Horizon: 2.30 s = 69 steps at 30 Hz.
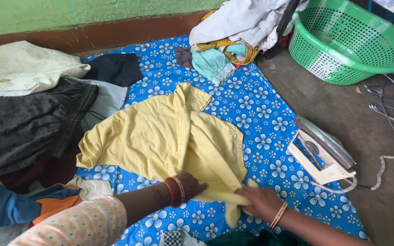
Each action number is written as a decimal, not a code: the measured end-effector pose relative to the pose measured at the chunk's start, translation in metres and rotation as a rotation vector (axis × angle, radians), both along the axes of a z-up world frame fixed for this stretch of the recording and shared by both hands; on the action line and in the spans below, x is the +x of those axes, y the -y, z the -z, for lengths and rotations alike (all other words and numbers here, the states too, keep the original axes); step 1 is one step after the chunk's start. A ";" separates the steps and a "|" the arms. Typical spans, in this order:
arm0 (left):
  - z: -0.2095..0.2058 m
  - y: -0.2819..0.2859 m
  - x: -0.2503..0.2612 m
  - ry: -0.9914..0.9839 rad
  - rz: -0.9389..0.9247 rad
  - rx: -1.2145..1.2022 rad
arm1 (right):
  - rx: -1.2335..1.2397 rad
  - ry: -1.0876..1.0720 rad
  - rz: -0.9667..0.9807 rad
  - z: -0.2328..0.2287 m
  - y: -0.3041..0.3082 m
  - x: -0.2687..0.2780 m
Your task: The person irons a pair of white trousers on a blue floral cloth laid on the floor, smoothing the fabric and using an electric iron. After finishing the trousers, they pick up a yellow shirt, spread it out, and begin ironing it.
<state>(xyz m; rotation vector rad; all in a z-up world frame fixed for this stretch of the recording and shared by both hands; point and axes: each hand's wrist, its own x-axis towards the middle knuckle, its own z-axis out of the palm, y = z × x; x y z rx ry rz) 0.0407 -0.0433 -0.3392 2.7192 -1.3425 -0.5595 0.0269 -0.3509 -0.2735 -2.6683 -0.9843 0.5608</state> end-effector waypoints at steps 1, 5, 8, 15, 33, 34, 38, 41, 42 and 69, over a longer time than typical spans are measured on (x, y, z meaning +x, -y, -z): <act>-0.002 -0.007 0.008 0.064 0.016 0.058 | 0.089 -0.061 0.091 -0.008 0.007 0.009; -0.031 -0.054 0.047 0.173 -0.076 0.261 | 0.359 0.284 0.314 -0.083 0.039 0.059; -0.069 -0.104 0.090 0.261 -0.161 0.342 | 0.315 0.775 0.380 -0.167 0.083 0.079; -0.235 -0.208 0.225 0.608 -0.803 -0.067 | 0.313 0.959 0.451 -0.231 0.131 0.182; -0.131 -0.400 0.155 0.597 -0.857 0.130 | 0.503 0.450 0.034 -0.212 0.046 0.052; -0.109 -0.406 0.143 0.581 -0.835 0.132 | 0.473 0.382 -0.028 -0.200 0.035 0.040; -0.035 -0.429 0.083 0.502 -0.741 0.179 | 0.237 0.086 -0.235 -0.124 -0.019 0.008; 0.000 -0.425 0.051 0.461 -0.672 0.210 | 0.162 -0.102 -0.321 -0.066 -0.038 -0.010; 0.007 -0.422 0.047 0.446 -0.657 0.229 | 0.115 -0.172 -0.350 -0.048 -0.039 -0.015; 0.000 -0.067 0.244 -0.071 -1.182 -0.062 | -0.104 0.147 0.587 0.038 0.031 0.285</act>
